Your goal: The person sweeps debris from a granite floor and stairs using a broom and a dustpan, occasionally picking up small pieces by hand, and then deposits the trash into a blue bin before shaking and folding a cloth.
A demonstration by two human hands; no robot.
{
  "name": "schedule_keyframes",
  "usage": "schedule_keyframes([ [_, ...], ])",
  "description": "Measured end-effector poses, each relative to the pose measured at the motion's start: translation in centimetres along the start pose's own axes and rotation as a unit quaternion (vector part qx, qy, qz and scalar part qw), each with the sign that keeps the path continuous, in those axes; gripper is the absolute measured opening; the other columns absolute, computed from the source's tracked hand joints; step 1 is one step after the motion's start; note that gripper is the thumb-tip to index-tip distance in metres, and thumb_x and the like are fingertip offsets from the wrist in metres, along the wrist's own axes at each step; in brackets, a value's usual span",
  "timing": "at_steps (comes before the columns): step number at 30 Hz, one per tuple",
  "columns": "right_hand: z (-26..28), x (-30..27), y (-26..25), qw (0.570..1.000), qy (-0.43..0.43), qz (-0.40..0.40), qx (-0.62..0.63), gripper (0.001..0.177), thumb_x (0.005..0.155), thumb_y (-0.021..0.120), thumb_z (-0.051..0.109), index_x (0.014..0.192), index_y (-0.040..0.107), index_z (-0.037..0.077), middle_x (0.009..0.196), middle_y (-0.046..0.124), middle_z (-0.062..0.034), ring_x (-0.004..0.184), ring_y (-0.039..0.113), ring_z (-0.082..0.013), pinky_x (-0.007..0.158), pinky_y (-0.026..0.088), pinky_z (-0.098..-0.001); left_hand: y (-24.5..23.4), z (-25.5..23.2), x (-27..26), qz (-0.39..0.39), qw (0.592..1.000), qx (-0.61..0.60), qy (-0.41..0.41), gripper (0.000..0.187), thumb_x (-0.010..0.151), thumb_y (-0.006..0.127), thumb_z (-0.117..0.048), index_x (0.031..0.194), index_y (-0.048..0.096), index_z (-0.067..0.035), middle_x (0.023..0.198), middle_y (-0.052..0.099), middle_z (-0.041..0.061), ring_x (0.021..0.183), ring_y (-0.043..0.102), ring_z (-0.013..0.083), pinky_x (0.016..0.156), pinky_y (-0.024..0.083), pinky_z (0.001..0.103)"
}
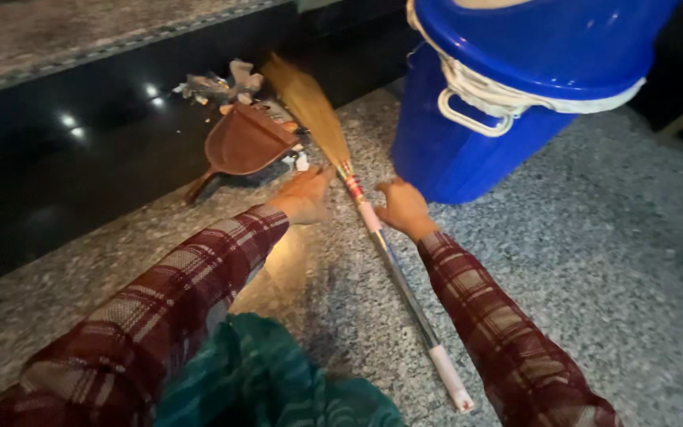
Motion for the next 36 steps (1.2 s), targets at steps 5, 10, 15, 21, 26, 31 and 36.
schedule_keyframes([
  [5,-3.2,-1.4,8.7,0.993,0.058,0.096,0.021,0.054,0.072,0.079,0.035,0.121,0.071,0.013,0.111,0.072,-0.0221,0.105,0.068,-0.0413,0.094,0.054,-0.0502,2.4,6.8,-2.9,0.043,0.992,0.025,-0.117,0.066,0.081,0.075,-0.032,0.138,0.054,-0.007,0.136,0.062,0.022,0.128,0.060,0.0408,0.103,0.050,0.050],
  [10,-6.6,-4.4,15.2,0.983,0.093,0.159,-0.004,0.062,0.071,0.082,0.037,0.120,0.063,0.005,0.112,0.071,-0.0250,0.106,0.067,-0.0434,0.092,0.055,-0.0518,1.5,13.0,-4.6,-0.011,0.986,0.043,-0.162,0.082,0.066,0.088,-0.033,0.135,0.050,-0.007,0.137,0.049,0.029,0.124,0.051,0.0462,0.099,0.045,0.051],
  [15,-7.6,-4.8,18.0,0.971,0.151,0.183,-0.035,0.078,0.068,0.086,0.036,0.129,0.051,0.003,0.118,0.066,-0.0265,0.105,0.067,-0.0448,0.088,0.056,-0.0537,2.3,20.9,-4.3,-0.040,0.963,0.022,-0.266,0.073,0.071,0.082,-0.028,0.134,0.054,-0.007,0.134,0.058,0.024,0.124,0.058,0.0427,0.102,0.049,0.050],
  [21,-6.6,-5.2,18.4,0.967,0.231,0.107,-0.033,0.055,0.080,0.072,0.031,0.128,0.055,0.009,0.109,0.071,-0.0246,0.098,0.070,-0.0440,0.086,0.056,-0.0536,4.0,29.8,-3.4,-0.077,0.944,0.013,-0.320,0.074,0.068,0.086,-0.021,0.132,0.053,-0.003,0.131,0.060,0.025,0.123,0.060,0.0420,0.102,0.050,0.048],
  [26,-5.4,-6.3,18.5,0.960,0.277,0.043,0.024,0.041,0.086,0.063,0.031,0.117,0.056,0.005,0.087,0.072,-0.0268,0.083,0.070,-0.0481,0.076,0.056,-0.0586,5.8,33.1,-2.5,-0.068,0.931,-0.025,-0.357,0.069,0.071,0.084,-0.013,0.131,0.052,-0.002,0.127,0.061,0.027,0.121,0.061,0.0442,0.100,0.051,0.050],
  [31,-4.2,-6.4,17.8,0.958,0.280,0.011,0.062,0.039,0.085,0.064,0.032,0.113,0.057,0.005,0.081,0.071,-0.0283,0.078,0.070,-0.0501,0.073,0.054,-0.0604,7.4,34.4,-1.7,-0.114,0.923,-0.025,-0.367,0.061,0.072,0.083,-0.012,0.126,0.057,-0.003,0.126,0.058,0.029,0.116,0.061,0.0476,0.099,0.051,0.051],
  [36,-4.2,-5.0,17.1,0.959,0.274,-0.005,0.075,0.043,0.083,0.065,0.033,0.116,0.059,0.008,0.082,0.072,-0.0285,0.080,0.070,-0.0502,0.073,0.053,-0.0605,9.0,34.6,-0.8,-0.132,0.933,0.008,-0.336,0.046,0.072,0.078,-0.006,0.116,0.066,-0.006,0.126,0.059,0.024,0.119,0.060,0.0447,0.097,0.052,0.051],
])
Point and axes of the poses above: each hand's wrist, its own x-axis towards the middle knuckle, its own y-axis out of the palm, z = x × y, the point moved 4 cm from there along x, towards the middle knuckle
